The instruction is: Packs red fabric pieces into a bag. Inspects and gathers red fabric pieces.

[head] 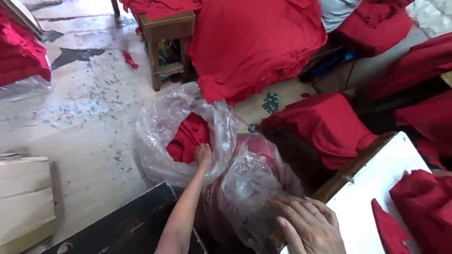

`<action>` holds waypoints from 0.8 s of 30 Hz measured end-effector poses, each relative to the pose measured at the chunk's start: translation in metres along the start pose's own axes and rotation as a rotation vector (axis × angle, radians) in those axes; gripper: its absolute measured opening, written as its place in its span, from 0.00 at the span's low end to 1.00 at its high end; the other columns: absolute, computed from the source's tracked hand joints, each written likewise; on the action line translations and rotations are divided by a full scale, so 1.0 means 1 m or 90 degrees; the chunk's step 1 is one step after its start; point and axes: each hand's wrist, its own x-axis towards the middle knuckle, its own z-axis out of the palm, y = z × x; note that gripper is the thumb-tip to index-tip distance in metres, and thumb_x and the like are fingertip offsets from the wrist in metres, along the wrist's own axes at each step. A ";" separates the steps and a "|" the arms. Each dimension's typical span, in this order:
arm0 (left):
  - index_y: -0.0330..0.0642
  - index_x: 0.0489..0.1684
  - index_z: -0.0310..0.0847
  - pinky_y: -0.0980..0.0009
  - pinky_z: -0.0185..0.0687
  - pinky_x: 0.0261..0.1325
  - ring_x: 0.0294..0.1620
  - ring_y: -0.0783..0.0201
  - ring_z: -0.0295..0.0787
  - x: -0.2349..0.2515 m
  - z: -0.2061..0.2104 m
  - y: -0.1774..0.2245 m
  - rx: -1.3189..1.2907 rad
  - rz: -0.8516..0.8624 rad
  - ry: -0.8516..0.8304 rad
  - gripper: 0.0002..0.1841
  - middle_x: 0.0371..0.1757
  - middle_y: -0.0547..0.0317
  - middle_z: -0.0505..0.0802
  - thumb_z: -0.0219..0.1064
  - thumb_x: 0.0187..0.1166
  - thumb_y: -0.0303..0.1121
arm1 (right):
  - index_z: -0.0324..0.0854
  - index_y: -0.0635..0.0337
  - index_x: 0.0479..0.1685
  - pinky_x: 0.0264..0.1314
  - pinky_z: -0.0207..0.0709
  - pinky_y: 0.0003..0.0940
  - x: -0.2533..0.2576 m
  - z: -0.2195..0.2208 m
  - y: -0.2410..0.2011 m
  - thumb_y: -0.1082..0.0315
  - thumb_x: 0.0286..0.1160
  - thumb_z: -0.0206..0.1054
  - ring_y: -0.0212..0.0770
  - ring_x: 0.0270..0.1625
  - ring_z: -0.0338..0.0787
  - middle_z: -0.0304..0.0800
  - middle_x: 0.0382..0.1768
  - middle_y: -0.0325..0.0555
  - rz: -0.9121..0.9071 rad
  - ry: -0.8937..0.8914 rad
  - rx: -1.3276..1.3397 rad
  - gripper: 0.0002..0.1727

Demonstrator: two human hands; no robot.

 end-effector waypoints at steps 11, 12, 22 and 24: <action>0.50 0.97 0.45 0.24 0.64 0.73 0.91 0.25 0.44 0.060 0.031 -0.083 0.295 -0.121 -0.055 0.55 0.96 0.40 0.43 0.82 0.66 0.37 | 0.93 0.52 0.52 0.79 0.59 0.46 0.001 -0.002 0.004 0.42 0.92 0.39 0.44 0.64 0.88 0.97 0.52 0.44 0.016 -0.037 0.007 0.35; 0.48 0.95 0.49 0.28 0.71 0.71 0.88 0.24 0.53 0.062 0.029 -0.085 0.305 -0.109 -0.047 0.52 0.95 0.36 0.48 0.80 0.67 0.33 | 0.93 0.51 0.51 0.79 0.60 0.46 0.000 -0.002 0.004 0.41 0.92 0.39 0.43 0.63 0.89 0.97 0.52 0.44 0.017 -0.035 0.007 0.35; 0.28 0.79 0.71 0.37 0.65 0.81 0.80 0.34 0.74 0.079 -0.041 -0.075 0.079 -0.162 -0.040 0.38 0.75 0.27 0.80 0.75 0.73 0.45 | 0.94 0.51 0.48 0.78 0.59 0.46 0.000 0.000 0.001 0.44 0.92 0.42 0.42 0.61 0.88 0.97 0.49 0.42 0.013 0.010 0.019 0.33; 0.26 0.83 0.63 0.39 0.63 0.82 0.82 0.34 0.70 0.075 -0.055 -0.059 -0.042 -0.127 -0.058 0.40 0.78 0.24 0.75 0.76 0.74 0.39 | 0.94 0.50 0.48 0.77 0.60 0.47 -0.001 0.001 0.001 0.45 0.92 0.43 0.42 0.61 0.88 0.97 0.48 0.41 0.007 0.029 0.026 0.32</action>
